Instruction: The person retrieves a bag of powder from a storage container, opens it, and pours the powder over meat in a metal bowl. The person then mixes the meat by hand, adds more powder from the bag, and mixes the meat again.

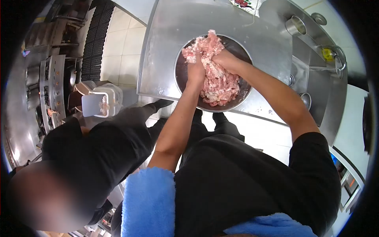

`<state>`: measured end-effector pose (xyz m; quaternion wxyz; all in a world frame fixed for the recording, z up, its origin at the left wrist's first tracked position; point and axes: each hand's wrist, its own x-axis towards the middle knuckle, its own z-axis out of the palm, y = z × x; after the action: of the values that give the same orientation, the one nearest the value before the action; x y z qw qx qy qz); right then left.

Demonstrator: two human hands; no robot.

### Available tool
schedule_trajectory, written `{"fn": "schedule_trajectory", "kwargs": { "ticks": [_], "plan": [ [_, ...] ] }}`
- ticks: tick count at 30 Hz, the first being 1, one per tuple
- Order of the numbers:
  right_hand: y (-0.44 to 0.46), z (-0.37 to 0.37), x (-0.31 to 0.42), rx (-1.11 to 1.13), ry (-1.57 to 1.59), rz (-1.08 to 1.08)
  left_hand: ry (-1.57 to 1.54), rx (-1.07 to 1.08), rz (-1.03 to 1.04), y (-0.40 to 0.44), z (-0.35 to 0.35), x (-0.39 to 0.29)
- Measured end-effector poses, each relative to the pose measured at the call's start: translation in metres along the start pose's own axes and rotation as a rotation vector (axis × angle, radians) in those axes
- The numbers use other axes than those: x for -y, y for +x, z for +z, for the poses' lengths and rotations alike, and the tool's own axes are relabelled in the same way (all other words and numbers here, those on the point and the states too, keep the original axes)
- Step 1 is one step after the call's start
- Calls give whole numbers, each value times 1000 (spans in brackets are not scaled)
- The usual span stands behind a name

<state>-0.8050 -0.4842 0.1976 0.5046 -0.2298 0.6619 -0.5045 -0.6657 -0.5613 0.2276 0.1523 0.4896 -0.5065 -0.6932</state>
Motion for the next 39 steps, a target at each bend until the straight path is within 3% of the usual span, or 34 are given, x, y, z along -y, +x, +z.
{"fn": "schedule_trajectory", "kwargs": {
  "ticks": [2, 3, 6, 7, 8, 10, 11, 13, 16, 17, 18, 20, 21, 24, 27, 29, 32, 33, 36, 37, 39],
  "plan": [
    [-52, 7, 53, -130, -225, -264, 358, -73, -159, -17, -6, -26],
    [-55, -4, 49, -136, -556, -167, 476, -83, -140, -29, -8, -35],
    [-80, -21, 17, -100, -929, -184, 219, 112, -90, -58, -19, -29],
    [-91, -23, 15, -98, -1030, -233, 79, 11, 156, -63, -17, -10],
    [-110, -22, 10, -111, -1094, -348, 73, 66, 48, -64, -22, 6],
    [-141, -10, 24, -129, -906, -255, 67, 176, -161, -85, -31, 1],
    [-155, 0, 43, -129, -651, -45, 13, 186, -245, -80, -30, 14],
    [-138, -1, -14, -132, -209, -179, -102, 238, -328, -85, -23, 3],
    [-111, -7, 5, 23, -164, 429, -212, 242, -300, -58, -9, 25],
    [-119, 5, 42, -55, -105, 344, -253, 239, -352, -53, -6, 24],
    [-107, 3, 31, -87, -94, 363, -298, 231, -404, -47, -3, 26],
    [-66, -3, -14, -157, -70, 404, -51, 156, -362, -30, 1, 32],
    [-49, -7, -52, -118, 222, 314, 97, 140, -387, -30, 6, 12],
    [-61, 6, -15, -244, 182, -25, 282, 122, -316, -26, 9, 10],
    [-55, -4, -16, -246, -147, -138, 318, 12, -101, -45, 6, 4],
    [-75, -5, 12, -261, -326, -139, 521, 52, 36, -40, -5, 15],
    [-128, 8, 121, -126, -1026, 240, 986, 8, 52, -93, -5, -49],
    [-125, 0, 110, -26, -1125, 186, 945, 36, 99, -101, -7, -55],
    [-116, -15, 83, 51, -1327, -94, 828, -97, 633, -82, -17, -7],
    [-112, -15, 86, 32, -1335, -103, 751, -59, 607, -77, -20, -1],
    [-103, -15, 98, -1, -1345, -116, 540, 82, 253, -65, -28, 0]
  ]
}}
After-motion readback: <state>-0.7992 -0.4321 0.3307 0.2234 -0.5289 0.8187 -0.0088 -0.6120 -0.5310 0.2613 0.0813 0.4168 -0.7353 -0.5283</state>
